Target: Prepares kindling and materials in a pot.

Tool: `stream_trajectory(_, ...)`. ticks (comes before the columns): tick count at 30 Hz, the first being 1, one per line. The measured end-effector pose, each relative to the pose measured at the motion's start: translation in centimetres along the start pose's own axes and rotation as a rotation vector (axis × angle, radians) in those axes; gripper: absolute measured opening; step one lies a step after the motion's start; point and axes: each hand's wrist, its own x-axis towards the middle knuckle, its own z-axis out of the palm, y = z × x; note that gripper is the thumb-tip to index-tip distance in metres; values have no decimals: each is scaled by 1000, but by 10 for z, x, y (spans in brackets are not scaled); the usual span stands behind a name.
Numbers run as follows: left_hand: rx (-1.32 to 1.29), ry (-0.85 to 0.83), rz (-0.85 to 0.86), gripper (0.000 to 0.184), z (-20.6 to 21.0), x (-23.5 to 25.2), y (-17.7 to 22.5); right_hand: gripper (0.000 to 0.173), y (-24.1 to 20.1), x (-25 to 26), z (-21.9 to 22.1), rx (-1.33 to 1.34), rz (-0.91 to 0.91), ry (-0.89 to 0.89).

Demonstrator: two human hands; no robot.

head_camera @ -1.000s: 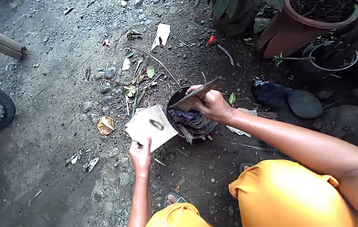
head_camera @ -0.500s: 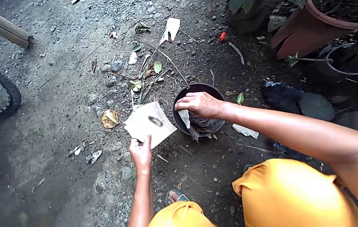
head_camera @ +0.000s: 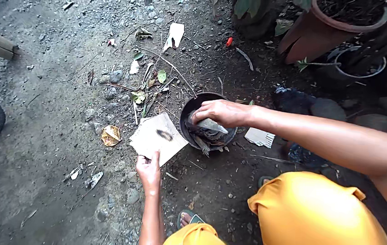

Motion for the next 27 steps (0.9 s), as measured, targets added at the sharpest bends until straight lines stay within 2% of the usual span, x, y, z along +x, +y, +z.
stream_trajectory(2,4,9,18,16,-3,0,-1,32,1,-8,-1,27,18,96)
stream_trajectory(4,-10,21,24,18,-7,-1,-1,26,1,-20,-9,76,79,315)
stream_trajectory(8,-8,32,43,16,-5,-1,0,23,18,-59,-8,251,370,768)
stream_trajectory(10,-11,26,66,15,-1,0,1,24,30,-74,8,308,525,872)
stream_trajectory(12,-3,16,79,15,2,0,1,26,40,-79,27,401,674,899)
stream_trajectory(14,20,6,79,16,6,-2,3,29,45,-79,39,510,902,821)
stream_trajectory(16,50,0,85,15,7,-4,5,39,51,-81,36,560,1097,611)
stream_trajectory(20,90,16,64,16,-2,-6,3,60,62,-114,34,559,1173,380)
stream_trajectory(24,62,60,18,16,-11,0,0,34,58,-176,53,182,1205,199)
stream_trajectory(27,64,31,5,12,-10,5,3,28,43,-207,68,90,1242,39)
